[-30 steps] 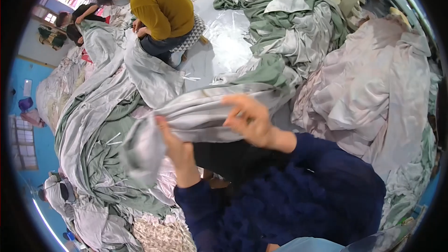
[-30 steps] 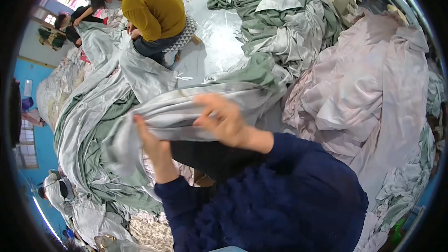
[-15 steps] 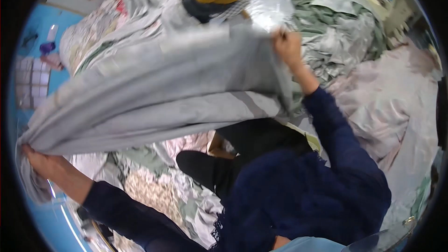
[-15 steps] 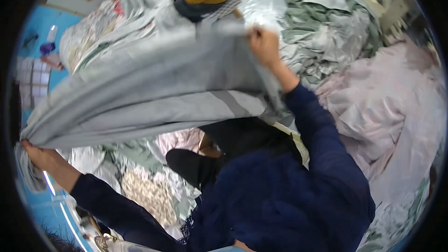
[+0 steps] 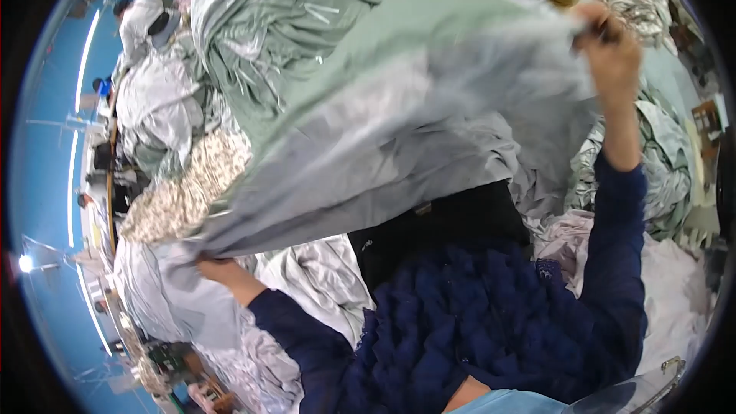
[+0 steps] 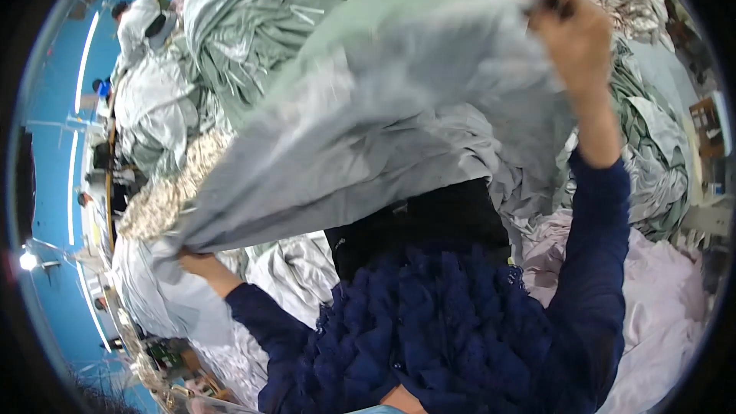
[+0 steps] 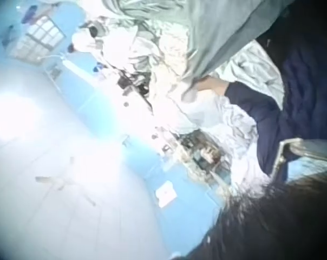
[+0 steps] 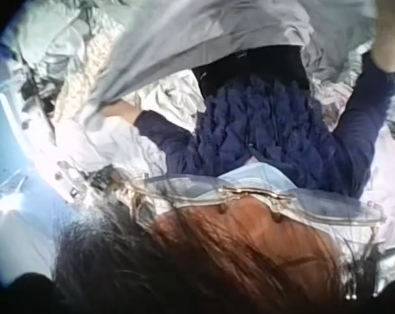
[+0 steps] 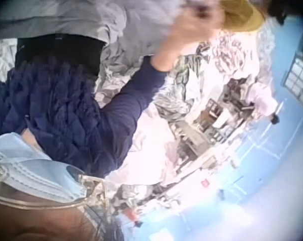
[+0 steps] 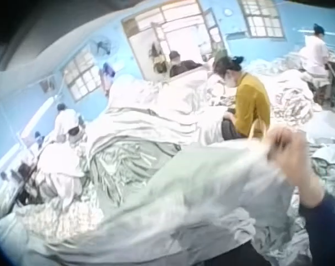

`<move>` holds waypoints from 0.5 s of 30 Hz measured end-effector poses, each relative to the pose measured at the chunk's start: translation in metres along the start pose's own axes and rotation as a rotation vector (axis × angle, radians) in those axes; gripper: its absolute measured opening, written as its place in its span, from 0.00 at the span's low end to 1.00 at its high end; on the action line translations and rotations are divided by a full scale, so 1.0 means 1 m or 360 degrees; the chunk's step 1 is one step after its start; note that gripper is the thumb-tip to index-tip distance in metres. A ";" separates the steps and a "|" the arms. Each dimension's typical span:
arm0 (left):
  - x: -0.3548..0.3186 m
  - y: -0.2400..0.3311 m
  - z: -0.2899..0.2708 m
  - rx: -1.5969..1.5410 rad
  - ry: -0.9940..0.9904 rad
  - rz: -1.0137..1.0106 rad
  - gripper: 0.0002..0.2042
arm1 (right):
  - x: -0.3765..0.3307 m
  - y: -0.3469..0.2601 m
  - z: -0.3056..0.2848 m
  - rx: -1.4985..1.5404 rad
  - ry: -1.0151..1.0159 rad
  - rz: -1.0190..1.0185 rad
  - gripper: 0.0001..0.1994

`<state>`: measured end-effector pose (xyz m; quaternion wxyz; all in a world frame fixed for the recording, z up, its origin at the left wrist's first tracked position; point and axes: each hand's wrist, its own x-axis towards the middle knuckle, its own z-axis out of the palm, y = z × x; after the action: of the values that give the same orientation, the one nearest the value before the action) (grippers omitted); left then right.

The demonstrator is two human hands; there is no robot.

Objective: Trimming excess threads from fabric pieces using a hand-held thread snipper tool.

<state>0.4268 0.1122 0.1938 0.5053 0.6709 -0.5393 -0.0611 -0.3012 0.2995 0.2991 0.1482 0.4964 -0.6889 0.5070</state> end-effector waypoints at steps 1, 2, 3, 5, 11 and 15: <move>-0.031 -0.051 0.004 -0.0662 0.0120 -0.0624 0.18 | -0.029 -0.015 0.026 0.0349 -0.0146 -0.0023 0.14; -0.069 -0.116 -0.014 0.0347 -0.0146 -0.0429 0.16 | -0.058 -0.029 0.043 0.0216 -0.0363 -0.0051 0.13; -0.105 -0.156 -0.021 0.0257 -0.0414 -0.0373 0.15 | -0.087 -0.036 0.064 0.0481 -0.0473 -0.0066 0.13; -0.153 -0.152 0.015 -0.0017 -0.0304 -0.0712 0.14 | -0.146 -0.047 0.097 0.0610 -0.0773 -0.0052 0.16; -0.213 0.093 0.128 -0.0653 -0.1232 -0.0021 0.27 | -0.225 -0.089 0.169 0.0856 -0.1078 -0.0108 0.19; -0.243 0.151 0.163 -0.0655 -0.1413 0.0559 0.25 | -0.206 -0.134 0.174 0.1182 -0.1180 -0.0081 0.18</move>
<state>0.1250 0.2171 0.1146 0.3520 0.3665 -0.7829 -0.3589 -0.0422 0.2628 0.1499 -0.2793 0.6782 -0.4567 0.5035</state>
